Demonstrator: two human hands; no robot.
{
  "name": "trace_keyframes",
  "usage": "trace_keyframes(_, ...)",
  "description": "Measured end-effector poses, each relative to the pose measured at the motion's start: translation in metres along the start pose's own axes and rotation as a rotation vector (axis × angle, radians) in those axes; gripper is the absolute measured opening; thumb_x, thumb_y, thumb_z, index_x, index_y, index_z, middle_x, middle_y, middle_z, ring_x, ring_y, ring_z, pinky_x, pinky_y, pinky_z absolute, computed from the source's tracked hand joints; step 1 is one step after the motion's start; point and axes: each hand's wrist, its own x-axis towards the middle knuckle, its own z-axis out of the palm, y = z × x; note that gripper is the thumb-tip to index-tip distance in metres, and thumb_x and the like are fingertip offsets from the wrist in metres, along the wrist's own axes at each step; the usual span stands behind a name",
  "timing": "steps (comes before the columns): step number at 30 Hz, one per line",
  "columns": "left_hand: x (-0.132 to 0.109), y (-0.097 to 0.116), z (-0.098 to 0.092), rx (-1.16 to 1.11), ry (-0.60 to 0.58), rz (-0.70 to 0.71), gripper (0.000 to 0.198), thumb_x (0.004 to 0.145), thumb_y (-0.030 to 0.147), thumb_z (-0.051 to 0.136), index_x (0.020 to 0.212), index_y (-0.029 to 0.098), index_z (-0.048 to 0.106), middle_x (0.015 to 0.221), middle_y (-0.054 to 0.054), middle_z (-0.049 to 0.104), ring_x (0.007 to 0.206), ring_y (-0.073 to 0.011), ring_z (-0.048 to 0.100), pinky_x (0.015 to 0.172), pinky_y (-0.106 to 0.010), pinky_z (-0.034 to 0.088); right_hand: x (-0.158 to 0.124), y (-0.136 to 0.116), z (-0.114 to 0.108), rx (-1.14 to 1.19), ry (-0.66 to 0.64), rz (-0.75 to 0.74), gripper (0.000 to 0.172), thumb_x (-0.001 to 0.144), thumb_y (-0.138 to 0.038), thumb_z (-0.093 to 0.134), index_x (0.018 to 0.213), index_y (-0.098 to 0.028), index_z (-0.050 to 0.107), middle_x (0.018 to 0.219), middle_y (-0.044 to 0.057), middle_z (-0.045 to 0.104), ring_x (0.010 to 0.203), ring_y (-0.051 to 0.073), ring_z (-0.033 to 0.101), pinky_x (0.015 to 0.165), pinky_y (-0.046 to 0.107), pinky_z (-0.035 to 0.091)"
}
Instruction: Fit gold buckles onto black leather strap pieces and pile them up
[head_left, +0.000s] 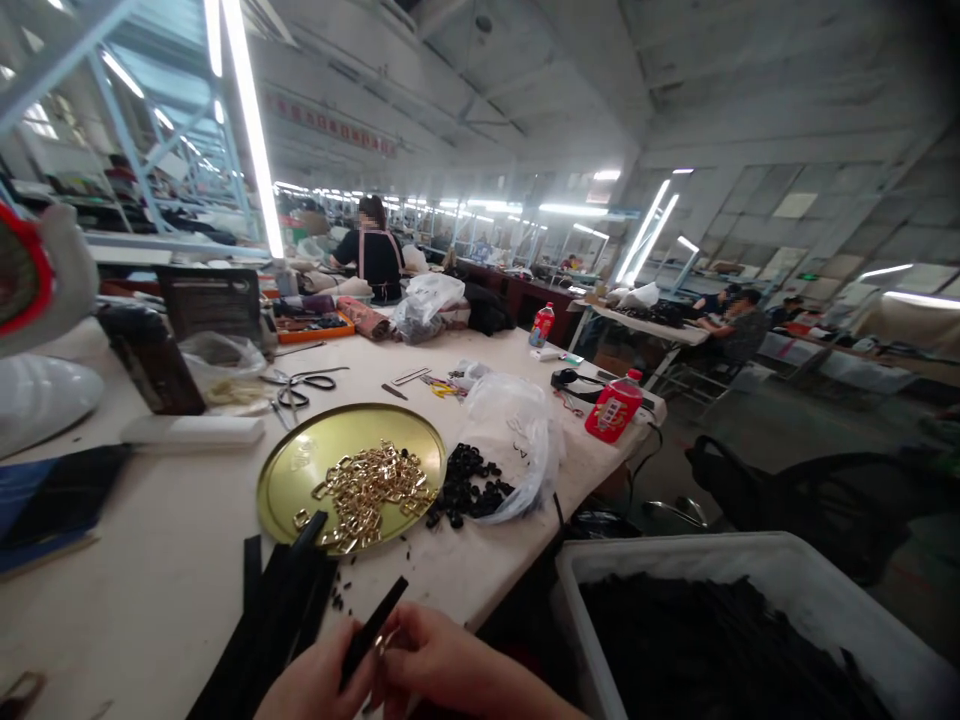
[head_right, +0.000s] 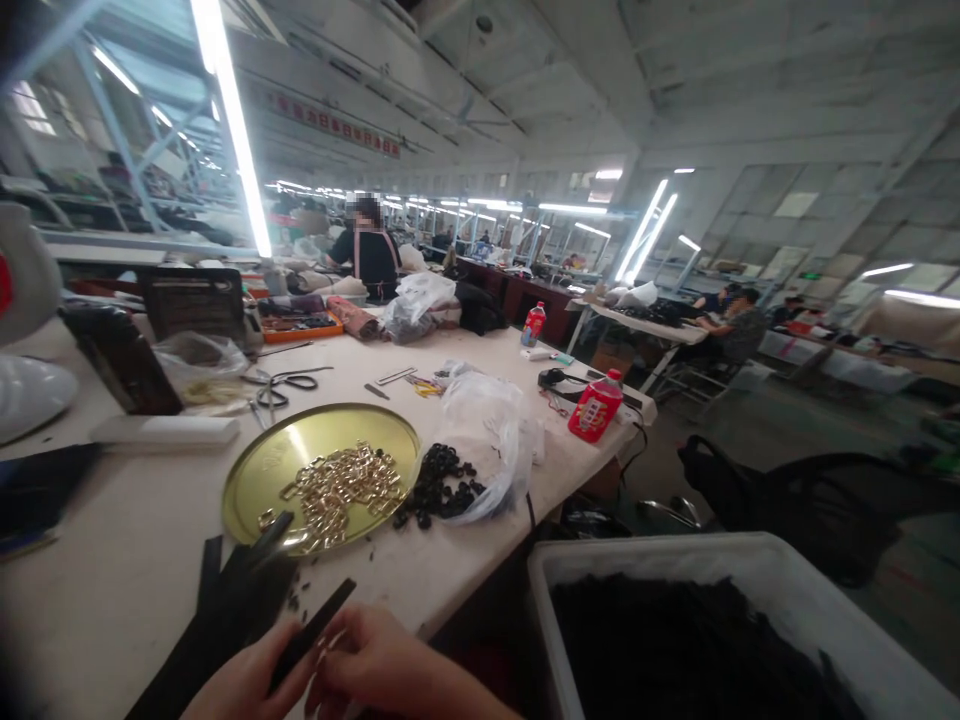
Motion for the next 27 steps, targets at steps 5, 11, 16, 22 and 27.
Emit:
trace_keyframes(5, 0.002, 0.012, 0.006, -0.047, -0.019, -0.051, 0.021, 0.074, 0.038, 0.041, 0.070, 0.020, 0.051, 0.061, -0.001, 0.060, 0.057, -0.0169, 0.058, 0.053, -0.023, 0.040, -0.010, 0.009, -0.008, -0.044, 0.054, -0.023, 0.036, 0.059, -0.014, 0.062, 0.093, -0.016, 0.054, 0.068, -0.002, 0.059, 0.059, 0.010, 0.055, 0.062, 0.026, 0.043)
trace_keyframes(11, 0.004, 0.034, 0.009, -0.286, -0.136, -0.192, 0.028, 0.069, 0.044, 0.047, 0.074, 0.017, 0.051, 0.048, 0.006, 0.046, 0.038, -0.0096, 0.042, 0.036, -0.019, 0.029, -0.017, 0.011, -0.013, -0.444, 0.278, -0.204, 0.016, 0.065, -0.014, 0.060, 0.081, -0.018, 0.059, 0.072, -0.002, 0.057, 0.066, 0.012, 0.050, 0.062, 0.024, 0.037)
trace_keyframes(16, 0.002, 0.038, 0.014, -0.482, -0.171, -0.226, 0.027, 0.068, 0.041, 0.049, 0.071, 0.015, 0.052, 0.046, 0.007, 0.043, 0.038, -0.0073, 0.038, 0.036, -0.018, 0.030, -0.020, 0.013, -0.021, -0.193, 0.183, -0.118, 0.030, 0.068, -0.016, 0.059, 0.097, -0.019, 0.056, 0.067, -0.004, 0.054, 0.060, 0.010, 0.050, 0.056, 0.022, 0.037)
trace_keyframes(22, 0.000, 0.039, 0.030, -0.532, -0.093, -0.192, 0.025, 0.069, 0.039, 0.051, 0.076, 0.015, 0.053, 0.057, 0.005, 0.051, 0.047, -0.0090, 0.045, 0.041, -0.019, 0.035, -0.026, 0.014, -0.022, 0.030, 0.288, -0.064, 0.022, 0.068, -0.026, 0.061, 0.087, -0.016, 0.058, 0.062, -0.003, 0.057, 0.053, 0.009, 0.050, 0.055, 0.023, 0.039)
trace_keyframes(27, 0.003, 0.040, 0.038, -0.314, -0.027, -0.176, 0.023, 0.071, 0.038, 0.048, 0.071, 0.015, 0.055, 0.058, 0.002, 0.054, 0.051, -0.0124, 0.048, 0.047, -0.021, 0.033, -0.034, 0.016, -0.023, 0.226, 0.299, 0.061, 0.029, 0.064, -0.026, 0.067, 0.090, -0.015, 0.060, 0.070, -0.002, 0.061, 0.056, 0.008, 0.054, 0.060, 0.024, 0.044)
